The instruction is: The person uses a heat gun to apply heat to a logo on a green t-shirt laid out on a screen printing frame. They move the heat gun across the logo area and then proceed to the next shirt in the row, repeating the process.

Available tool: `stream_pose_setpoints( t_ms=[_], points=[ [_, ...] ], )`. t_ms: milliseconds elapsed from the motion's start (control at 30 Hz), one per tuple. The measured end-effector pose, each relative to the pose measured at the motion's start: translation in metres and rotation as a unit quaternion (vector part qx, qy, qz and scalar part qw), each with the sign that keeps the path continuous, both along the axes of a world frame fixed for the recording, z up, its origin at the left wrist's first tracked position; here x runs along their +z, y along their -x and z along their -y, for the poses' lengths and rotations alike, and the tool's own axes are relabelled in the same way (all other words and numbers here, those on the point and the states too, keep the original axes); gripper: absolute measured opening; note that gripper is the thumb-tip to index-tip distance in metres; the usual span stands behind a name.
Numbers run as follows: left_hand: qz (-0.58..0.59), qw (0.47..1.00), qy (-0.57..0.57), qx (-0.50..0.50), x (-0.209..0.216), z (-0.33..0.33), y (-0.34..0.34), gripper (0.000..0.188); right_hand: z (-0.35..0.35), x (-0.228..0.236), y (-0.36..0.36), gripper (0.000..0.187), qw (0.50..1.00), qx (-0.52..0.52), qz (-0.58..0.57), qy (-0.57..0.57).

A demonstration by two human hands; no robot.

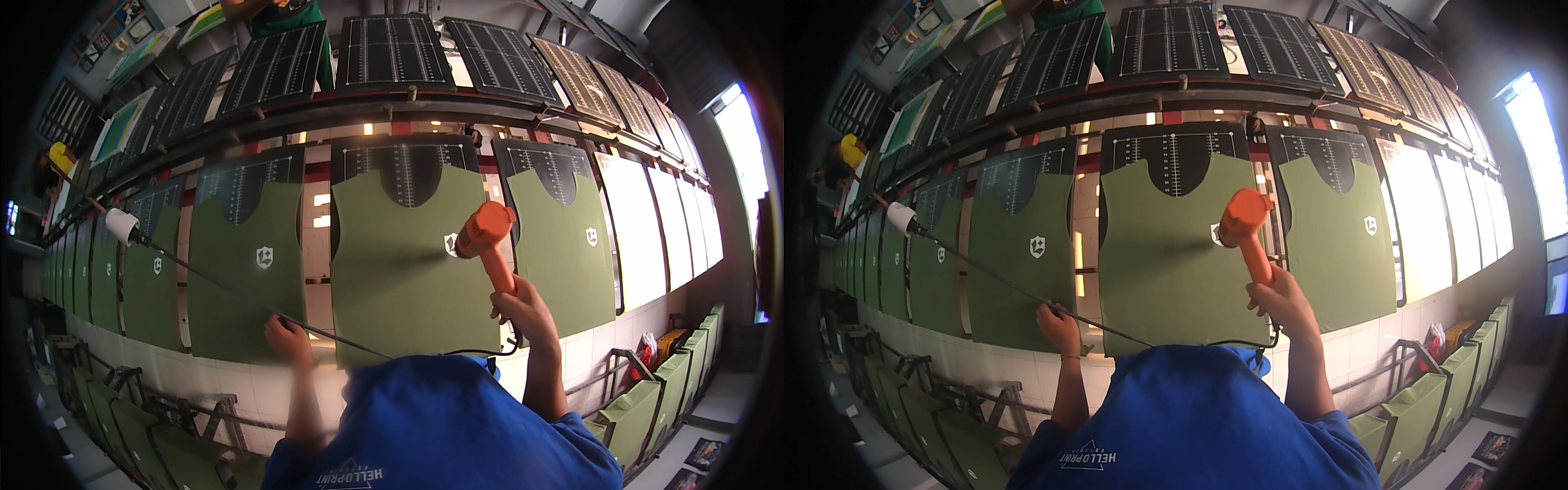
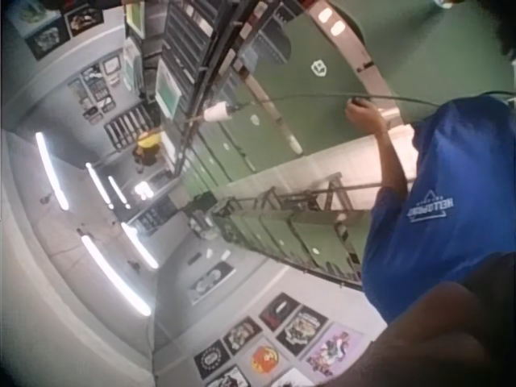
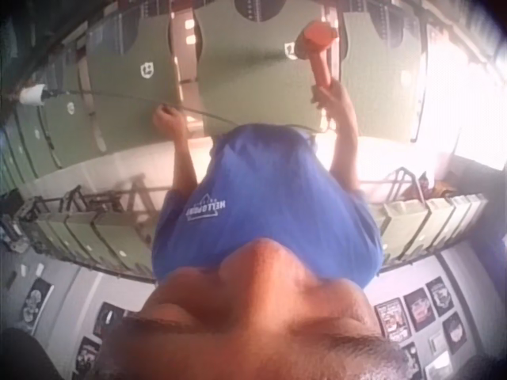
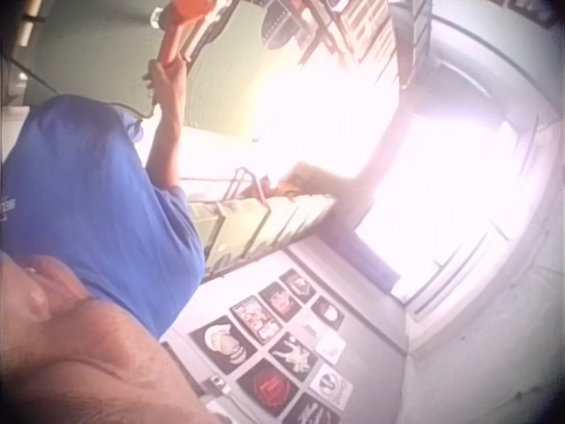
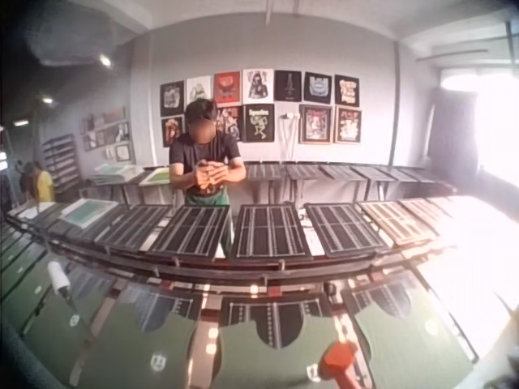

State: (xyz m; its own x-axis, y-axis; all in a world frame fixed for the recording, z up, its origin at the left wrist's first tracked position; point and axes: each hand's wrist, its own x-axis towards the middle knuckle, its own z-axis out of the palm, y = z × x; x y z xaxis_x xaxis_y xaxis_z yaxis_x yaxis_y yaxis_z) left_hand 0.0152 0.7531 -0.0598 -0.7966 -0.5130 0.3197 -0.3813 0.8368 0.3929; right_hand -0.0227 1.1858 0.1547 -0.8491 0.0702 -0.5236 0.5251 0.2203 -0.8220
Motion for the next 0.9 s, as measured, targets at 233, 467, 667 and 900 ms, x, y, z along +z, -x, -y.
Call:
stream_pose_setpoints(
  t_ms=[233, 467, 667, 900],
  points=[
    [-0.033, 0.999, 0.016, -0.017, -0.004, -0.001, 0.002, 0.018, -0.001, 0.002, -0.002, 0.035, 1.0, -0.017, -0.005, 0.023],
    [-0.01, 1.0, 0.021, -0.002, -0.007, 0.001, 0.0, 0.021, -0.005, 0.002, -0.004, 0.035, 0.998, -0.038, 0.008, 0.056],
    [-0.024, 0.999, 0.025, -0.004, -0.011, 0.002, 0.001, 0.022, -0.002, -0.003, -0.004, 0.04, 1.0, -0.02, -0.007, 0.022],
    [-0.001, 1.0, 0.0, 0.003, -0.003, -0.001, 0.002, 0.022, -0.005, -0.001, 0.005, 0.035, 0.999, -0.033, -0.008, 0.018]
  ],
)
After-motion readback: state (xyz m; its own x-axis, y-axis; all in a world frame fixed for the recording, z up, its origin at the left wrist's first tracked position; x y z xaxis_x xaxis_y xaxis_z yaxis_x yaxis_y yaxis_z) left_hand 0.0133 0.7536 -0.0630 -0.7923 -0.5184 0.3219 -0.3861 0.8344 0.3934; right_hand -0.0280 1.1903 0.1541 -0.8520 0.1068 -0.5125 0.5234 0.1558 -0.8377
